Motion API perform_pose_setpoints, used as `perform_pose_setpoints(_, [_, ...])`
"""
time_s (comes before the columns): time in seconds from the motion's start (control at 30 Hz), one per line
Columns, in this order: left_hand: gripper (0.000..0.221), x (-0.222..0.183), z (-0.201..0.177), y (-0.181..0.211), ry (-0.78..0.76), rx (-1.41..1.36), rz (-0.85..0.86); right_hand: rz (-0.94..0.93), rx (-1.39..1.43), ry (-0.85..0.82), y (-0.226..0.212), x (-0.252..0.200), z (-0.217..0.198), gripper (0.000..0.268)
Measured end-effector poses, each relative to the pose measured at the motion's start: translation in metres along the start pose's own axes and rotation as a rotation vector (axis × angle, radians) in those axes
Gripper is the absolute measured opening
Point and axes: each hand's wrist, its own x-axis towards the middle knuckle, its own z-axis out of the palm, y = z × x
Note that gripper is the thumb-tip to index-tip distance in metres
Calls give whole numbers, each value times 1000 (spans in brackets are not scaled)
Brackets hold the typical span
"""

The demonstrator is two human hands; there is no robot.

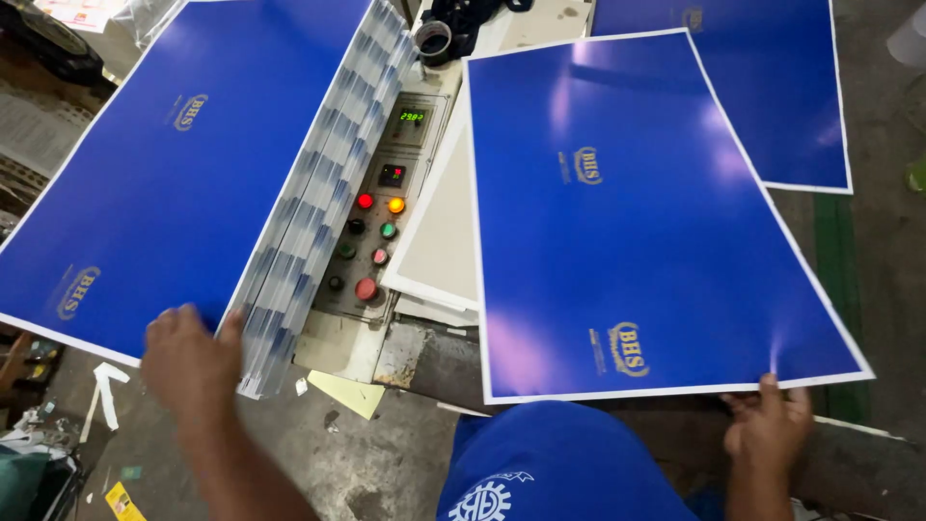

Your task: Stacking blue printed sheets onto a storage rack in an industrial print shop.

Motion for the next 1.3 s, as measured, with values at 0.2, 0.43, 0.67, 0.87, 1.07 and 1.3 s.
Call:
perform_pose_setpoints(0.2, [70, 3, -36, -33, -394, -31, -107, -86, -30, -1, -19, 15, -30, 24])
perform_pose_setpoints(0.43, [48, 20, -12, -77, -485, -3, 44, -209, -125, 66, -21, 24, -73, 19])
perform_pose_setpoints(0.67, [38, 72, 41, -121, -382, -57, 146, -279, -233, 80, -34, 9, -102, 24])
perform_pose_setpoints(0.87, [34, 68, -5, -71, -308, -223, 265, -247, -251, 117, -17, 7, -116, 27])
perform_pose_setpoints(1.07, [30, 2, -61, 57, -243, -407, 347, -191, -187, 145, -11, 1, -106, 31])
perform_pose_setpoints(1.3, [26, -49, -109, 154, -150, -635, 440, -47, -120, 148, -7, -3, -94, 32])
